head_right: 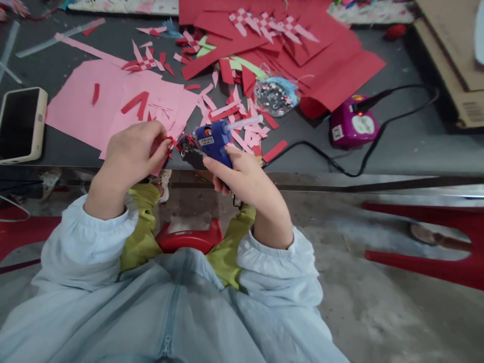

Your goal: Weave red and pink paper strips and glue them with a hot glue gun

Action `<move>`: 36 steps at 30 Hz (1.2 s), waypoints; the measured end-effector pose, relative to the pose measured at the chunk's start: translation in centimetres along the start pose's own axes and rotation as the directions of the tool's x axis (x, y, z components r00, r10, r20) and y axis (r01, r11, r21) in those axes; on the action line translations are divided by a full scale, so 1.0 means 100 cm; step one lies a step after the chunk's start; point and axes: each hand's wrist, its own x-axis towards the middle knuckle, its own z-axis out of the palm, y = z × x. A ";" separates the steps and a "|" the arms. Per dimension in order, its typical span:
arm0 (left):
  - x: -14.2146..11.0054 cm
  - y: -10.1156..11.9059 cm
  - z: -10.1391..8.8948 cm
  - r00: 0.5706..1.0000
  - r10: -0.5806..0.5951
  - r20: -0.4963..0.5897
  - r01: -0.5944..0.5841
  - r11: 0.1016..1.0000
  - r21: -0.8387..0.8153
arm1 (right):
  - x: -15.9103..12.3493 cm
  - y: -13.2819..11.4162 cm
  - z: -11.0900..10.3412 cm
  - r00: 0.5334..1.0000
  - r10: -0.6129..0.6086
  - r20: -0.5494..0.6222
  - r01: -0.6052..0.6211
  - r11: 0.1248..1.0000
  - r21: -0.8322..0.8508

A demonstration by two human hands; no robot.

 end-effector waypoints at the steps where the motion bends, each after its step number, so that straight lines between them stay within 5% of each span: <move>1: 0.000 0.000 0.000 1.000 0.003 0.000 -0.003 1.000 0.001 | 0.000 0.000 0.000 1.000 0.001 0.003 -0.001 1.000 0.011; 6: -0.003 -0.002 0.000 1.000 0.030 -0.004 -0.030 0.999 -0.012 | 0.000 -0.002 -0.003 1.000 -0.005 0.018 0.003 0.996 0.087; 17: -0.005 -0.009 0.002 0.992 0.120 0.028 -0.120 0.993 0.004 | 0.002 0.000 -0.004 0.983 0.019 -0.182 0.013 0.985 0.172; 36: -0.006 -0.004 0.001 0.992 0.119 0.050 -0.123 0.989 0.080 | 0.001 -0.004 -0.001 0.983 -0.002 -0.183 0.033 0.985 0.167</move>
